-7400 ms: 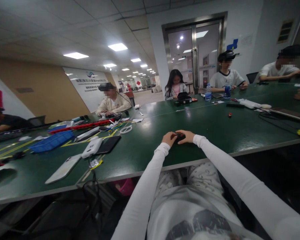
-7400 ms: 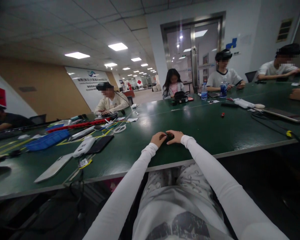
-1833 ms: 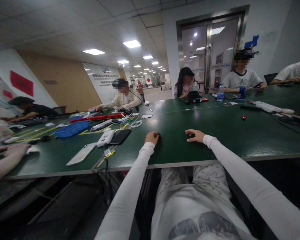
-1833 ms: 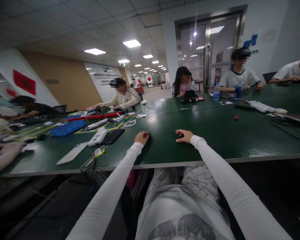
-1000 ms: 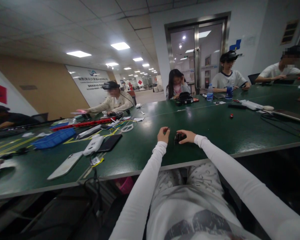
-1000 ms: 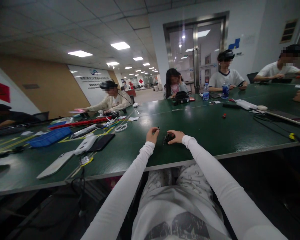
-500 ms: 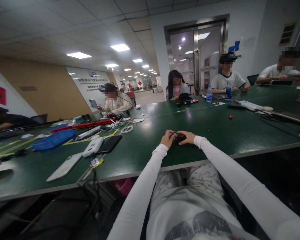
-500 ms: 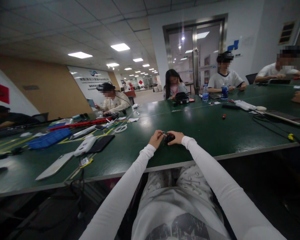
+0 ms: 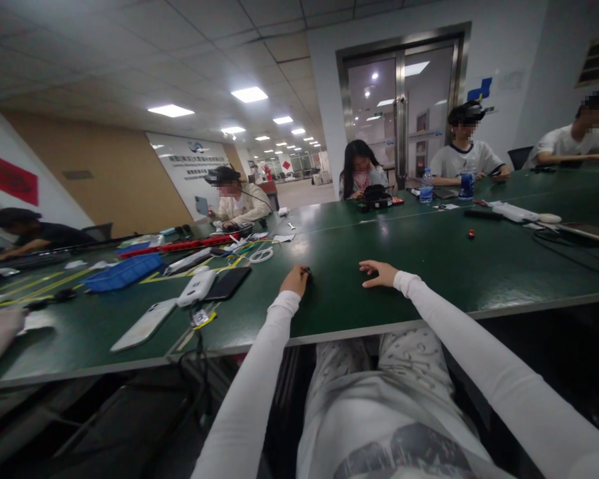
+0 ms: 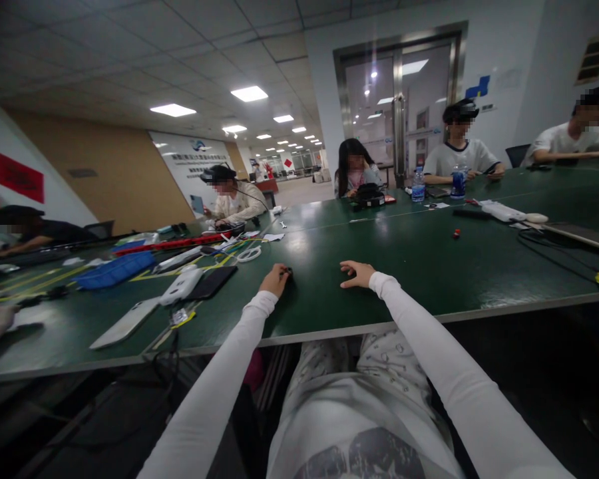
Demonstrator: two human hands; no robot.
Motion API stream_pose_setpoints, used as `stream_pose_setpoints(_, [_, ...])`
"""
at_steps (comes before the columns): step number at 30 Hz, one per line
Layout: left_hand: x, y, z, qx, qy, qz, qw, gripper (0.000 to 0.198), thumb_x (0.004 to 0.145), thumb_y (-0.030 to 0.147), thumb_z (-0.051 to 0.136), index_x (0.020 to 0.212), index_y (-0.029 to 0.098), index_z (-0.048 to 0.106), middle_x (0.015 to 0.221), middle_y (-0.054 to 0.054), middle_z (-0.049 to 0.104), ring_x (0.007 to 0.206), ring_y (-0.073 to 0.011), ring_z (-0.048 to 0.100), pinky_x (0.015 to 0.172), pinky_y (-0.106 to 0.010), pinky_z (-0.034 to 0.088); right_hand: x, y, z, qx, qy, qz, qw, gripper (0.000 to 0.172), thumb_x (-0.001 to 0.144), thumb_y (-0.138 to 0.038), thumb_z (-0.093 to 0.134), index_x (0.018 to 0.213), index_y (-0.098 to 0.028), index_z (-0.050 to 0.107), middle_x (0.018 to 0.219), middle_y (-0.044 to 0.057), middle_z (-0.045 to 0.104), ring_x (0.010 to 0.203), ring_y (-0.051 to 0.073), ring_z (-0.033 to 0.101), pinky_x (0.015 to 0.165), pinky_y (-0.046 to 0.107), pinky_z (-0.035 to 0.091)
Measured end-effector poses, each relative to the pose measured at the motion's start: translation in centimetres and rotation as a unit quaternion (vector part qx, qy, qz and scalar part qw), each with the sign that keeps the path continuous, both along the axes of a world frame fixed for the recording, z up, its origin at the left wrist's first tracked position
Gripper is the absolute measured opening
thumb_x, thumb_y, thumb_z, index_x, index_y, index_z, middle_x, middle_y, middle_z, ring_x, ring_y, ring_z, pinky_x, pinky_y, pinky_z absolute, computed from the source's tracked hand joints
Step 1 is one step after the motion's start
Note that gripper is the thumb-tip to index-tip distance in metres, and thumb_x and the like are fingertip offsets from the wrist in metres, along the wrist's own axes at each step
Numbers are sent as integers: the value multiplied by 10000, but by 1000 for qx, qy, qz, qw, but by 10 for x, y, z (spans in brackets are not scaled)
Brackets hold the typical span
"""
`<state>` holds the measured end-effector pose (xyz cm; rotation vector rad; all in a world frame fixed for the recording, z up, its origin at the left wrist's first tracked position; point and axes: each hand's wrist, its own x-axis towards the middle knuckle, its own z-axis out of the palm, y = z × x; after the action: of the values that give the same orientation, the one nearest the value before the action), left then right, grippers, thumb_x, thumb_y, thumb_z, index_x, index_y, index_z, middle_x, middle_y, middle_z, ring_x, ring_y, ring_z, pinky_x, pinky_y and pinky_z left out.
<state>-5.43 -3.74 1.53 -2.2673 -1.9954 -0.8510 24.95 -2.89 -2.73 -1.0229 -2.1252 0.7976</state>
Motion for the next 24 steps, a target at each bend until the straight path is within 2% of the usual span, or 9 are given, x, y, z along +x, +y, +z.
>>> stream_pose_setpoints(4, [-62,-4,3,7,6,114,993,216,754,245,419,961,187,433,915,-80,581,881,-172,538,760,-301,401,0,1,-2,-3,2,-7,1000,745,534,-421,669,1186,-231,363,1097,60,527,896,173,519,841,382,395])
stream_pose_setpoints(8, [-96,-7,2,26,9,158,987,209,747,266,424,939,185,446,898,-81,583,870,-181,539,752,-303,401,-1,0,-2,-2,2,-10,1000,725,543,-413,664,1180,-229,373,1092,62,531,897,175,520,843,386,392])
stream_pose_setpoints(16, [-106,-6,2,80,24,205,975,198,727,259,428,897,178,490,899,-82,561,896,-194,506,780,-324,391,0,-2,-2,1,-3,-5,1000,709,551,-420,656,1175,-229,379,1094,58,528,896,174,517,840,385,395])
stream_pose_setpoints(24, [-103,-6,2,53,44,198,978,173,713,258,445,847,179,522,897,-74,546,898,-190,487,808,-335,374,0,-3,-1,-2,1,-7,1000,692,550,-400,662,1165,-227,395,1085,56,533,894,175,517,842,385,393])
